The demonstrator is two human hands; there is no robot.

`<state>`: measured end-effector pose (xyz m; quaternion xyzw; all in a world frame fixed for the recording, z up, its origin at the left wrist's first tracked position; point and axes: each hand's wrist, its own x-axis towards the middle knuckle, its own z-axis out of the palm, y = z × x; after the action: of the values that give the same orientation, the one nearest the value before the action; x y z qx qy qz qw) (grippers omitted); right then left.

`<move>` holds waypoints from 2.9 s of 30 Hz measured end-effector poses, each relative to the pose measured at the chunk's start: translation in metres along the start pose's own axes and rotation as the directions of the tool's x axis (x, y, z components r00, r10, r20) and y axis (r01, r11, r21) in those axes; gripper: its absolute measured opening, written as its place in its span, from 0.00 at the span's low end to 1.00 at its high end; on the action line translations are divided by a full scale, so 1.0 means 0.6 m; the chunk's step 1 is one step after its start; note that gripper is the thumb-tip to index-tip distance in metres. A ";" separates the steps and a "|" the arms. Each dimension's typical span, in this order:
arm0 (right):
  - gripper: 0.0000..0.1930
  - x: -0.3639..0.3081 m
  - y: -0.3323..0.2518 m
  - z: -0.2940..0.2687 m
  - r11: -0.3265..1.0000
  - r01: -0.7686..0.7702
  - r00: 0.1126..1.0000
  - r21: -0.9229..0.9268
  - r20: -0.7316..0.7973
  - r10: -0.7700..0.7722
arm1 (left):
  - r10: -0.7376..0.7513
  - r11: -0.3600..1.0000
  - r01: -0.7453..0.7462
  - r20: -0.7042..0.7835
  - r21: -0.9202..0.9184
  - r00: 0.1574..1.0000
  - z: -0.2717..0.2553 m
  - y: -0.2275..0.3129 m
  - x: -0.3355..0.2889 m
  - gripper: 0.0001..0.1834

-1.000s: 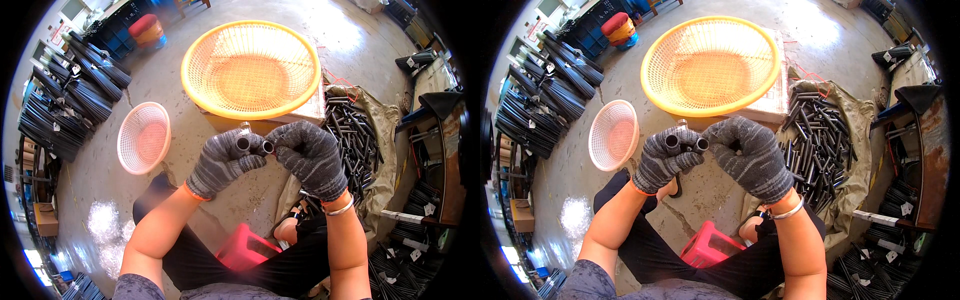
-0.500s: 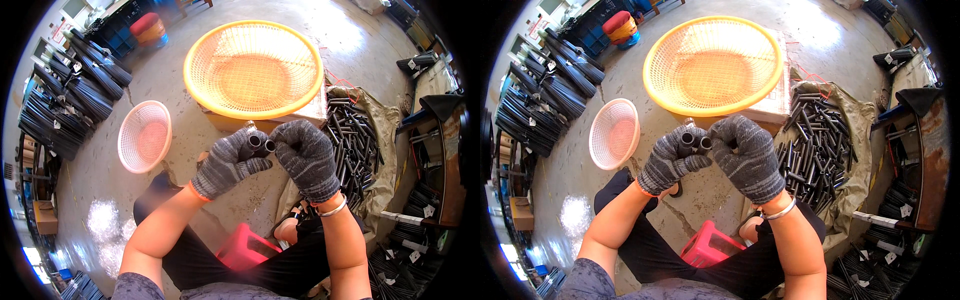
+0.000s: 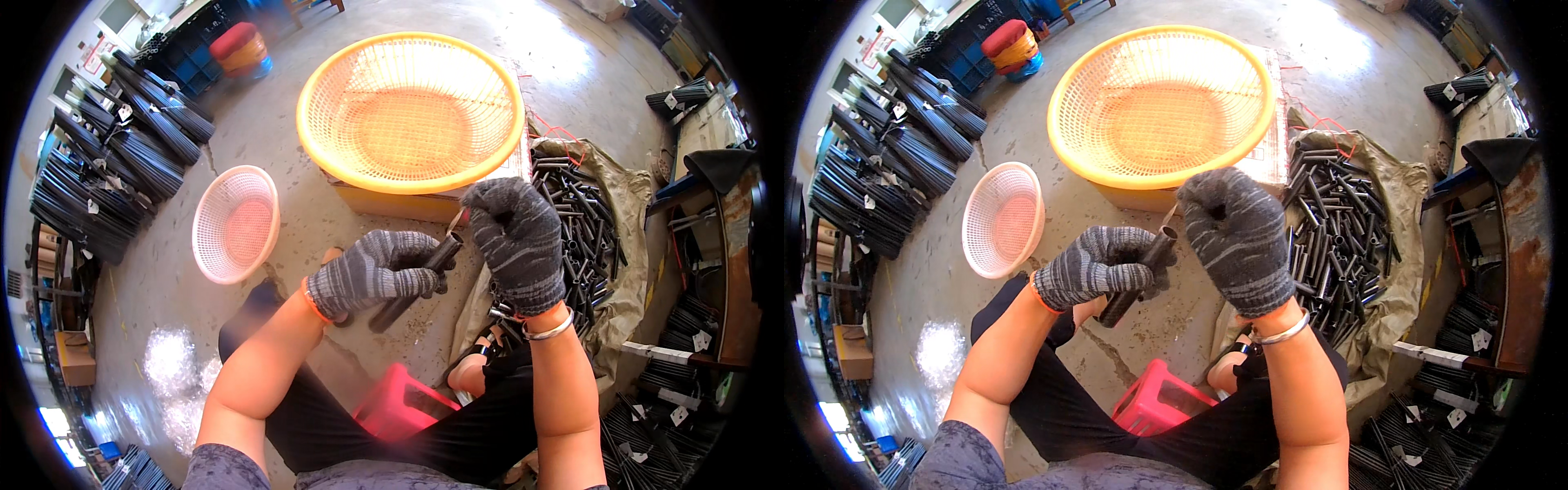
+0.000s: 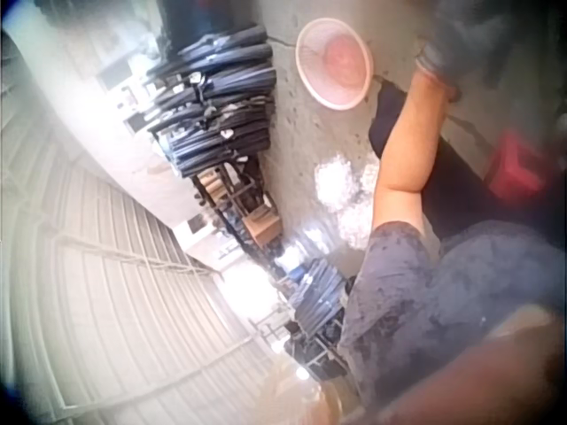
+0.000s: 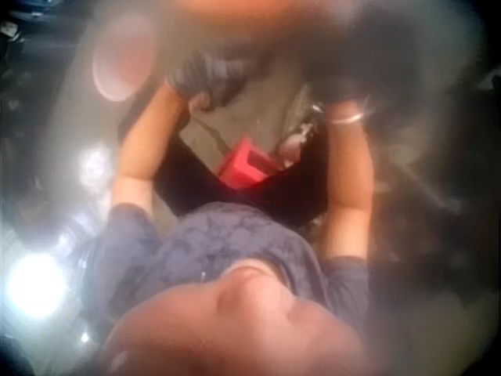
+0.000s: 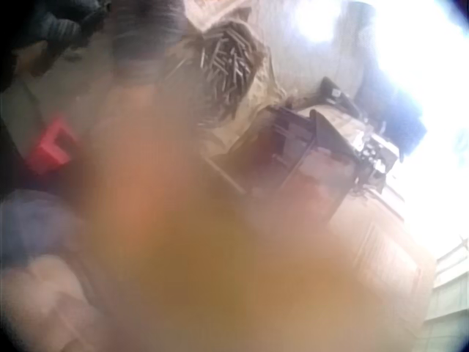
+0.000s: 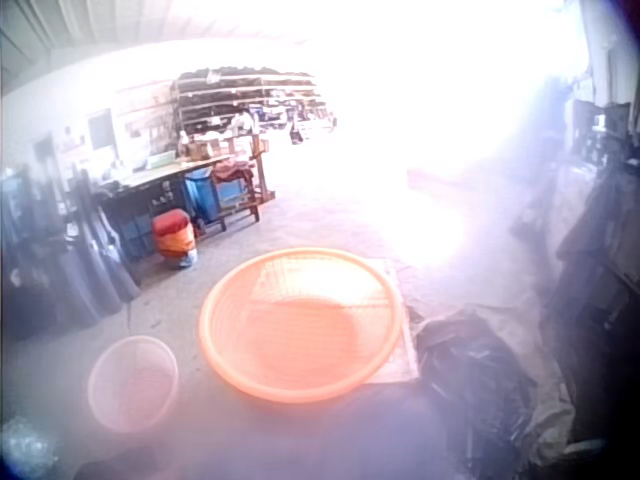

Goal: The person picks up metal pipes from a pile on the floor, rubs the ends of the pipes with a small square of abrasive material, and places them into an orange basket.

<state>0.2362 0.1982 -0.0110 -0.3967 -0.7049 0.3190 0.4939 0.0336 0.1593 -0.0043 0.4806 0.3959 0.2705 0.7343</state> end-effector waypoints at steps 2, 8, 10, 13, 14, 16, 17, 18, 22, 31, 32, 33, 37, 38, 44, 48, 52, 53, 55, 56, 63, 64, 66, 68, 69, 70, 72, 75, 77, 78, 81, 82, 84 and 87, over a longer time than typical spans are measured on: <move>0.05 0.005 -0.002 -0.006 0.999 0.011 1.000 -0.039 -0.028 -0.012 | -0.012 1.000 0.012 0.000 -0.017 1.000 -0.004 -0.004 0.000 0.21; 0.04 0.022 0.036 -0.047 0.989 -0.085 0.992 0.119 -0.083 0.095 | -0.139 0.982 0.141 -0.025 0.127 0.990 -0.020 -0.016 0.001 0.20; 0.04 0.020 0.041 -0.059 0.990 -0.137 0.991 -0.022 -0.003 0.137 | -0.062 0.977 0.067 -0.030 0.200 0.998 -0.024 -0.033 0.007 0.19; 0.05 0.028 0.043 -0.062 0.987 -0.112 0.990 0.112 -0.077 0.121 | 0.113 0.983 -0.096 -0.109 0.158 0.988 -0.029 -0.059 0.022 0.18; 0.06 0.031 0.046 -0.066 0.982 -0.020 0.992 0.186 -0.122 0.044 | 0.105 0.964 -0.064 -0.152 0.257 0.983 -0.029 -0.056 0.020 0.17; 0.06 0.034 0.043 -0.077 0.959 -0.053 0.962 0.278 -0.245 0.124 | -0.029 0.964 0.082 -0.207 0.253 0.978 -0.039 -0.071 0.021 0.18; 0.06 0.034 0.045 -0.080 0.952 -0.080 0.943 0.295 -0.288 0.168 | -0.093 0.957 0.152 -0.235 0.247 0.967 -0.046 -0.080 0.021 0.18; 0.06 0.033 0.044 -0.089 0.946 -0.089 0.934 0.313 -0.304 0.189 | -0.137 0.925 0.225 -0.281 0.307 0.950 -0.049 -0.082 0.024 0.18; 0.08 0.025 0.028 -0.114 0.948 -0.178 0.914 0.265 -0.313 0.259 | -0.298 0.815 0.481 -0.479 0.323 0.826 -0.123 -0.199 0.039 0.18; 0.12 0.016 0.038 -0.147 0.878 -0.099 0.929 0.469 -0.273 0.250 | -0.366 0.654 0.756 -0.862 0.030 0.351 -0.257 -0.578 0.033 0.19; 0.12 0.011 0.047 -0.152 0.876 -0.085 0.930 0.474 -0.278 0.241 | -0.362 0.502 0.850 -0.854 0.158 0.373 -0.229 -0.604 0.042 0.21; 0.12 0.009 0.053 -0.156 0.868 -0.066 0.933 0.492 -0.278 0.228 | -0.347 0.330 0.902 -0.853 0.277 0.389 -0.208 -0.620 0.047 0.22; 0.13 0.003 0.065 -0.162 0.946 -0.018 0.968 0.324 -0.233 0.099 | -0.352 0.340 0.915 -0.873 0.216 0.337 -0.166 -0.661 0.054 0.29; 0.13 -0.001 0.057 -0.152 0.975 0.027 0.975 0.222 -0.222 0.024 | -0.442 0.362 0.923 -0.847 0.132 0.295 -0.167 -0.660 0.064 0.32; 0.13 -0.015 0.012 -0.140 0.919 -0.214 0.930 0.331 -0.219 0.295 | -0.377 0.262 0.941 -0.875 0.215 0.305 -0.138 -0.679 0.102 0.28; 0.14 -0.021 0.009 -0.136 0.902 -0.256 0.911 0.348 -0.227 0.346 | -0.287 0.266 0.954 -0.933 0.140 0.217 -0.173 -0.771 0.092 0.29; 0.13 -0.038 0.020 -0.147 0.847 -0.225 0.865 0.482 -0.301 0.401 | -0.335 0.272 0.925 -0.875 0.266 0.350 -0.114 -0.699 0.112 0.29; 0.13 -0.035 0.019 -0.145 0.837 -0.229 0.858 0.496 -0.302 0.414 | -0.288 0.289 0.897 -0.863 0.334 0.414 -0.103 -0.678 0.106 0.26; 0.12 -0.026 0.017 -0.145 0.823 -0.240 0.842 0.515 -0.310 0.441 | -0.269 0.543 0.789 -0.830 0.288 0.489 -0.060 -0.641 0.108 0.20; 0.12 -0.022 0.013 -0.148 0.796 -0.221 0.844 0.564 -0.298 0.446 | -0.281 0.711 0.679 -0.813 0.182 0.511 -0.031 -0.624 0.114 0.17; 0.10 -0.032 0.036 -0.203 0.662 -0.070 0.767 0.746 -0.384 0.514 | -0.108 0.943 -0.046 -0.436 -0.329 0.894 0.139 -0.496 0.151 0.11; 0.08 -0.036 0.053 -0.226 0.615 -0.058 0.718 0.787 -0.395 0.574 | 0.006 0.901 -0.176 -0.393 -0.397 0.919 0.157 -0.440 0.150 0.14; 0.07 -0.046 0.078 -0.242 0.469 0.014 0.748 0.883 -0.321 0.581 | 0.210 0.761 -0.355 -0.312 -0.543 0.927 0.151 -0.299 0.143 0.18; 0.06 -0.054 0.091 -0.265 0.329 0.045 0.758 0.943 -0.246 0.604 | 0.392 0.685 -0.498 -0.306 -0.533 0.867 0.124 -0.151 0.146 0.21; 0.06 -0.056 0.093 -0.269 0.311 0.057 0.765 0.949 -0.241 0.597 | 0.431 0.633 -0.559 -0.356 -0.535 0.829 0.121 -0.080 0.147 0.23; 0.06 -0.055 0.093 -0.268 0.289 0.068 0.773 0.955 -0.234 0.589 | 0.361 0.574 -0.624 -0.520 -0.530 0.774 0.123 -0.030 0.144 0.26; 0.06 -0.050 0.084 -0.261 0.254 0.078 0.772 0.964 -0.220 0.596 | 0.424 0.608 -0.682 -0.560 -0.407 0.712 0.047 -0.012 0.149 0.25; 0.05 -0.056 0.079 -0.253 0.318 0.114 0.790 0.941 -0.280 0.545 | 0.303 0.640 -0.640 -0.627 -0.425 0.718 0.017 -0.022 0.131 0.25; 0.06 -0.055 0.076 -0.264 0.264 0.122 0.793 0.957 -0.254 0.553 | 0.268 0.701 -0.630 -0.696 -0.334 0.666 0.040 -0.053 0.128 0.22; 0.06 -0.057 0.078 -0.269 0.247 0.123 0.800 0.961 -0.243 0.548 | 0.233 0.699 -0.604 -0.678 -0.382 0.698 0.044 -0.077 0.128 0.21; 0.06 -0.063 0.079 -0.286 0.199 0.126 0.818 0.972 -0.215 0.533 | 0.139 0.750 -0.482 -0.604 -0.453 0.785 0.062 -0.142 0.128 0.17; 0.06 -0.065 0.081 -0.290 0.185 0.126 0.823 0.975 -0.207 0.530 | 0.125 0.801 -0.429 -0.584 -0.418 0.802 0.073 -0.166 0.130 0.17; 0.06 -0.070 0.083 -0.289 0.181 0.150 0.820 0.972 -0.224 0.527 | 0.035 0.881 -0.287 -0.553 -0.377 0.832 0.103 -0.201 0.137 0.16; 0.06 -0.077 0.078 -0.325 0.250 0.184 0.773 0.951 -0.297 0.561 | -0.132 0.936 -0.038 -0.450 -0.349 0.883 0.153 -0.266 0.182 0.17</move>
<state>0.4421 0.1917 -0.0105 -0.1833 -0.1162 0.5945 0.7743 0.1725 0.1364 -0.1655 0.2537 0.5183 0.4256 0.6970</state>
